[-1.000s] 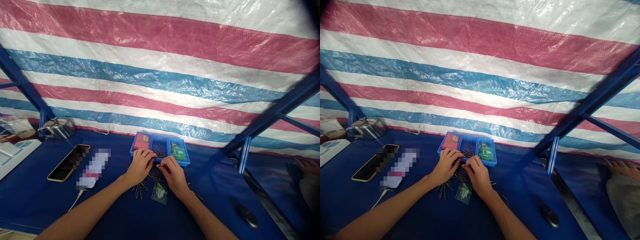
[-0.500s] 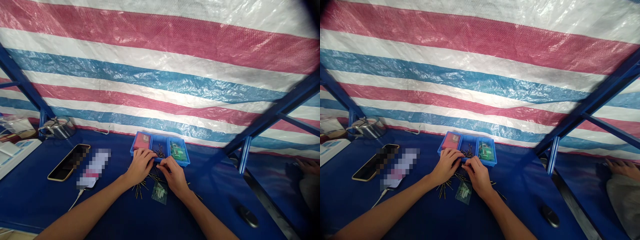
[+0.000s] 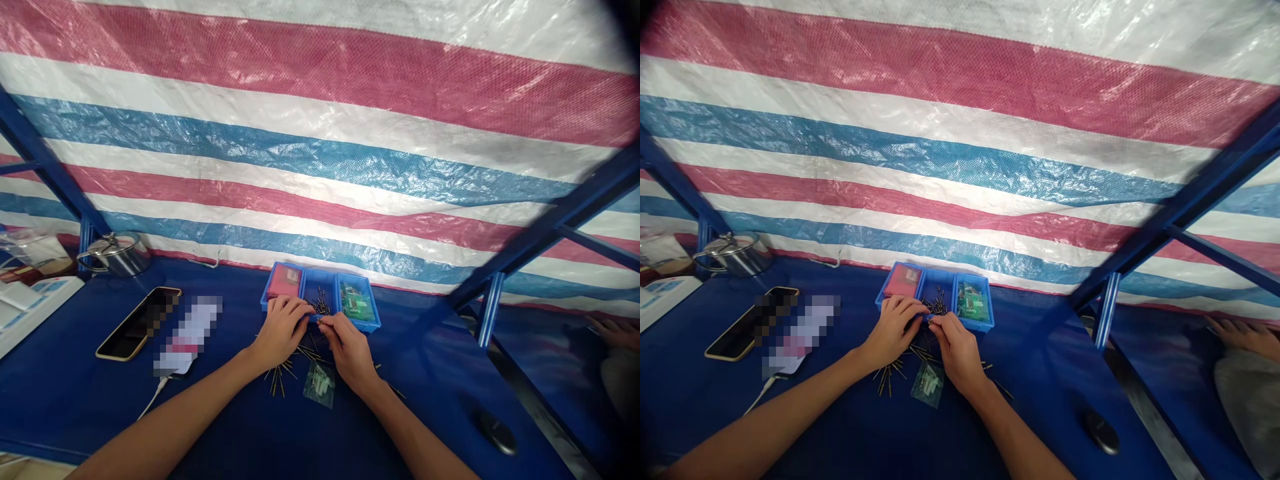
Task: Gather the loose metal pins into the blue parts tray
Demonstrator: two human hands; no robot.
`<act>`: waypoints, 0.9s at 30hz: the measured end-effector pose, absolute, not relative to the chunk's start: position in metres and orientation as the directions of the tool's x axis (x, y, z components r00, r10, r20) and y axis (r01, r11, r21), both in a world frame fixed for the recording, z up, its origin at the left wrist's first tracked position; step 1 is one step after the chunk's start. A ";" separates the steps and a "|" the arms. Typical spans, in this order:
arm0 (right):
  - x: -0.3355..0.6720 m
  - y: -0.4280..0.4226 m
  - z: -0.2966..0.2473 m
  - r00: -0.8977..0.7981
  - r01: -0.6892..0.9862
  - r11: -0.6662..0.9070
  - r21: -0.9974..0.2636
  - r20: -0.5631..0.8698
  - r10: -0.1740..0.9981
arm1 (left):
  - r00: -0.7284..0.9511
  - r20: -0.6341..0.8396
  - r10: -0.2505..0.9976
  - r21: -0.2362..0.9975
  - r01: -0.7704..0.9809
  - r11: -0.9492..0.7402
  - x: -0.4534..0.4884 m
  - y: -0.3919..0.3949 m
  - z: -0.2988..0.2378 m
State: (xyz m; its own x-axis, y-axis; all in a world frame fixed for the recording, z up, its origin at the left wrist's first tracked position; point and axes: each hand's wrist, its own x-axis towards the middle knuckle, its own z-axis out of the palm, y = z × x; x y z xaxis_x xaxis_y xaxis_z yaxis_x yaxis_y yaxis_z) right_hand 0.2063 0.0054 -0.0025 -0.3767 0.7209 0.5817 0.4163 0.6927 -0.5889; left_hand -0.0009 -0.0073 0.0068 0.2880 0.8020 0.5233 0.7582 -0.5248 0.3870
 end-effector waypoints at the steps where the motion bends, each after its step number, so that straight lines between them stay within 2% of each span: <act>1: 0.206 0.005 -0.002 -0.378 0.417 0.688 -0.593 0.576 0.725 | 0.287 0.524 0.802 0.387 0.758 -0.524 -0.001 -0.007 0.007; 9: 0.207 0.004 -0.001 -0.381 0.402 0.659 -0.636 0.538 0.752 | 0.282 0.522 0.805 0.392 0.759 -0.520 -0.001 -0.007 0.007; 24: 0.207 0.005 0.000 -0.336 0.443 0.640 -0.628 0.546 0.768 | 0.283 0.519 0.807 0.390 0.762 -0.517 0.000 -0.008 0.009; 27: 0.207 0.005 -0.002 -0.301 0.445 0.598 -0.667 0.517 0.801 | 0.282 0.516 0.809 0.392 0.762 -0.516 0.000 -0.008 0.009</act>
State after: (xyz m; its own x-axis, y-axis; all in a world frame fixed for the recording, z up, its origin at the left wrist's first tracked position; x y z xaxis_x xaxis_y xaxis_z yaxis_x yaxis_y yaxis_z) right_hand 0.2073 0.0053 -0.0022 -0.3012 0.8013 0.5169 0.4451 0.5975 -0.6670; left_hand -0.0002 -0.0079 0.0092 0.2818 0.8087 0.5164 0.7618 -0.5158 0.3920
